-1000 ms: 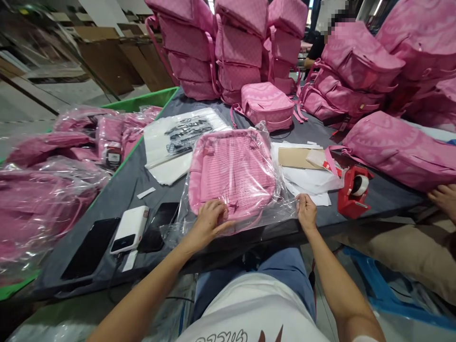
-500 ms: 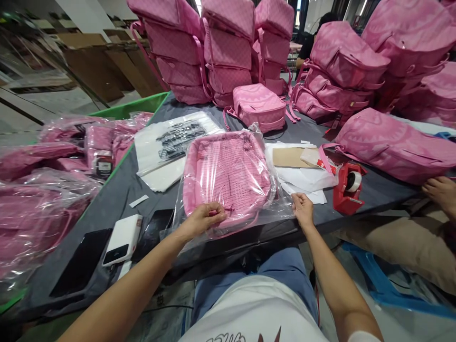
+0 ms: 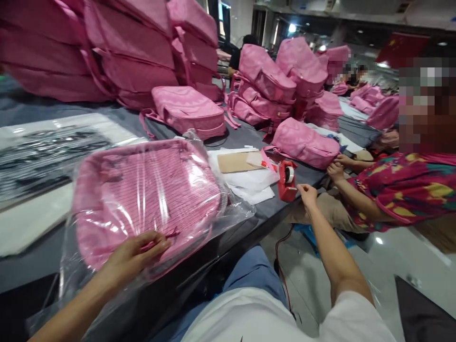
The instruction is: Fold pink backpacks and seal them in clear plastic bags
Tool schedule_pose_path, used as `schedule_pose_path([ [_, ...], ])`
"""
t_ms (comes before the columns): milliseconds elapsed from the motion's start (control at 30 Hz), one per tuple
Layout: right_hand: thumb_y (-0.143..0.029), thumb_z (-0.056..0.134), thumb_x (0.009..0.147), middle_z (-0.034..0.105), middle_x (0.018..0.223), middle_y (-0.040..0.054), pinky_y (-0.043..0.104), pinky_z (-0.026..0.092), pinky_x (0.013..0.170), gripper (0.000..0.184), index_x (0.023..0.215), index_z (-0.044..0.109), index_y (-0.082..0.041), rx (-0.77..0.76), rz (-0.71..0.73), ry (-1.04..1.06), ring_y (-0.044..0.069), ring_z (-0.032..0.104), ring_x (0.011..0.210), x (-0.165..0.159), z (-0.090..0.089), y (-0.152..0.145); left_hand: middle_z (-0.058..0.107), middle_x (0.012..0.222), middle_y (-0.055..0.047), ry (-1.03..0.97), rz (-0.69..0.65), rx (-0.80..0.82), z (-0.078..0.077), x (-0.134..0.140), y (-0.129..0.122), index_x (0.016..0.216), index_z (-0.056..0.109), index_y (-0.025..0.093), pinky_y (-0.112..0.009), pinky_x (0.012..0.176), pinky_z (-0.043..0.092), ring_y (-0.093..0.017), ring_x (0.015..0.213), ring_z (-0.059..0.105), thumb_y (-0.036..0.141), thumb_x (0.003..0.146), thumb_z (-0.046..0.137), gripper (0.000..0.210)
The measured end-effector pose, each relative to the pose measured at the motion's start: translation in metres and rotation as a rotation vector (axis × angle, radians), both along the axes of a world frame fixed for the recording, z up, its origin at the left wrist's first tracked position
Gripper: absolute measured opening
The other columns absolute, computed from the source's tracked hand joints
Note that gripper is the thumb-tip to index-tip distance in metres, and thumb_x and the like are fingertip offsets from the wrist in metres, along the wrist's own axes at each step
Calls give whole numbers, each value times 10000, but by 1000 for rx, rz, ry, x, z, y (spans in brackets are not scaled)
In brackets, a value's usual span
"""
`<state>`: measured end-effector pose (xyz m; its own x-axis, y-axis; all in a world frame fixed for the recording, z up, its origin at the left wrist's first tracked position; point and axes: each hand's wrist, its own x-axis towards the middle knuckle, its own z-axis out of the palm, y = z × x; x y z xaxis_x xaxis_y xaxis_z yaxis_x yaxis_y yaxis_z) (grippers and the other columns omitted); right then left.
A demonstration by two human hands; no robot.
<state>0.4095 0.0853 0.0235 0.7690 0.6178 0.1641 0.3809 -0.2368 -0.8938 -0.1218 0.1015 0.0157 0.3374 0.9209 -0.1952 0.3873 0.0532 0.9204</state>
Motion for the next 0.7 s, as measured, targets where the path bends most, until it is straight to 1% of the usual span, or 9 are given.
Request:
schedule_pose_path([
  [133, -643, 811, 613, 476, 447, -35, 229, 307, 457, 505, 603, 649, -164, -94, -21, 75, 112, 439, 475, 7, -7, 12, 525, 512, 8, 63, -15, 9, 6, 2, -3, 538, 557, 209, -248, 464, 365, -138, 487, 465, 811, 641, 699, 626],
  [200, -592, 824, 620, 444, 423, -42, 241, 308, 455, 469, 579, 624, -170, -107, -26, 93, 112, 420, 459, 5, -8, 21, 522, 515, 7, 86, -17, 20, 9, 4, -5, 541, 545, 211, -252, 478, 372, -140, 497, 462, 832, 647, 668, 643],
  [267, -533, 827, 636, 464, 429, -30, 260, 347, 479, 427, 555, 595, -184, -100, -26, 95, 130, 452, 482, 3, -4, 28, 512, 504, 9, 94, -10, 28, 12, 6, -6, 536, 536, 212, -254, 483, 374, -140, 496, 455, 847, 636, 657, 654],
  [333, -466, 818, 665, 511, 464, -12, 269, 391, 525, 381, 549, 575, -196, -76, -25, 81, 154, 505, 539, 1, 1, 28, 509, 501, 10, 88, 0, 25, 13, 7, -7, 535, 534, 213, -253, 481, 369, -139, 493, 449, 852, 626, 657, 657],
  [433, -376, 782, 740, 575, 552, -10, 248, 415, 574, 291, 627, 574, -207, -16, -17, 65, 157, 543, 611, -7, 1, 12, 506, 501, 16, 66, 15, -3, 11, 7, -7, 545, 552, 211, -250, 483, 365, -133, 491, 447, 844, 605, 679, 648],
  [500, -368, 759, 802, 570, 577, -35, 215, 397, 539, 275, 708, 548, -219, 75, 5, 182, 129, 520, 576, -16, -8, -6, 498, 502, 23, 49, 31, -28, 11, 8, -7, 550, 558, 207, -246, 492, 368, -126, 492, 446, 823, 588, 707, 635],
  [600, -444, 738, 865, 438, 528, -96, 168, 283, 417, 407, 719, 416, -243, 185, 52, 448, 85, 383, 451, -37, -27, -25, 492, 505, 31, 31, 60, -56, 13, 8, -8, 554, 557, 202, -241, 499, 366, -115, 489, 436, 782, 578, 740, 608],
  [667, -456, 732, 887, 330, 514, -120, 156, 223, 374, 490, 694, 331, -251, 180, 125, 563, 72, 282, 414, -54, -35, -26, 500, 509, 32, 15, 69, -58, 17, 9, -8, 560, 561, 201, -243, 507, 379, -115, 492, 440, 742, 590, 756, 576],
  [700, -433, 730, 898, 299, 517, -122, 153, 212, 364, 502, 686, 313, -250, 169, 186, 617, 70, 248, 410, -65, -36, -24, 505, 510, 31, 6, 70, -55, 19, 10, -9, 558, 560, 201, -246, 512, 387, -116, 494, 444, 721, 598, 760, 558],
])
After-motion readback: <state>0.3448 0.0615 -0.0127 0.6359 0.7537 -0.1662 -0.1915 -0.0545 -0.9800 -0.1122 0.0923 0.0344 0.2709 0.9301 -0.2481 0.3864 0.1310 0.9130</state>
